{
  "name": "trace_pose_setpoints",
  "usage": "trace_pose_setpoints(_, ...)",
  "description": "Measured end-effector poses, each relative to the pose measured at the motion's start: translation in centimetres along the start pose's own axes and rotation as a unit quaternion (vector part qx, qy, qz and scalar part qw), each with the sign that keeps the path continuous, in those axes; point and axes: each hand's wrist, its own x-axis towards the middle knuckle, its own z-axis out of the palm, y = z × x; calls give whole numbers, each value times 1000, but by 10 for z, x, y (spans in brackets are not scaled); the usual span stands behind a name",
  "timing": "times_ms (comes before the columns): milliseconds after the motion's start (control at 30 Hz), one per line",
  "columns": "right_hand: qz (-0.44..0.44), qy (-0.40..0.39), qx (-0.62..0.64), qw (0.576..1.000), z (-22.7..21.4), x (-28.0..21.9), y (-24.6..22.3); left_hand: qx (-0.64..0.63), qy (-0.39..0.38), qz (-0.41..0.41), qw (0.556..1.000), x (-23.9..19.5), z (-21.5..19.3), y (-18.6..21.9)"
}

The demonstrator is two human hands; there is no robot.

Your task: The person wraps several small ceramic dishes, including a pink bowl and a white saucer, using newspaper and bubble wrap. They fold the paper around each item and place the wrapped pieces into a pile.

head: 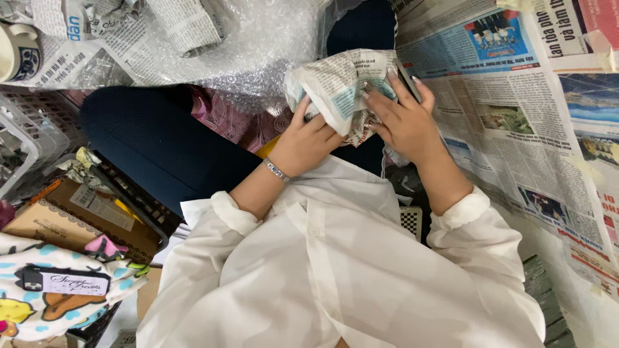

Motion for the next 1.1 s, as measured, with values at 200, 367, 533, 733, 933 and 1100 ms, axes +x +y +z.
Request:
trace_pose_setpoints(200,-17,-6,53,998,10,-1,12,-70,156,-110,979,-40,0,-45)
trace_pose_setpoints(367,-37,-32,44,998,5,5,19,-107,84,-95,986,-27,-28,-86)
trace_pose_setpoints(533,-61,-45,-1,997,-1,9,20,-14,-13,83,996,24,-66,-102)
trace_pose_setpoints(733,-45,-45,-2,998,-2,11,18,26,64,274,959,67,-84,-109)
trace_pose_setpoints(933,-45,-59,17,997,0,7,20,-107,14,191,976,78,-63,-82)
trace_pose_setpoints(1100,-37,-41,13,998,7,9,21,-143,-38,87,985,82,-44,-60)
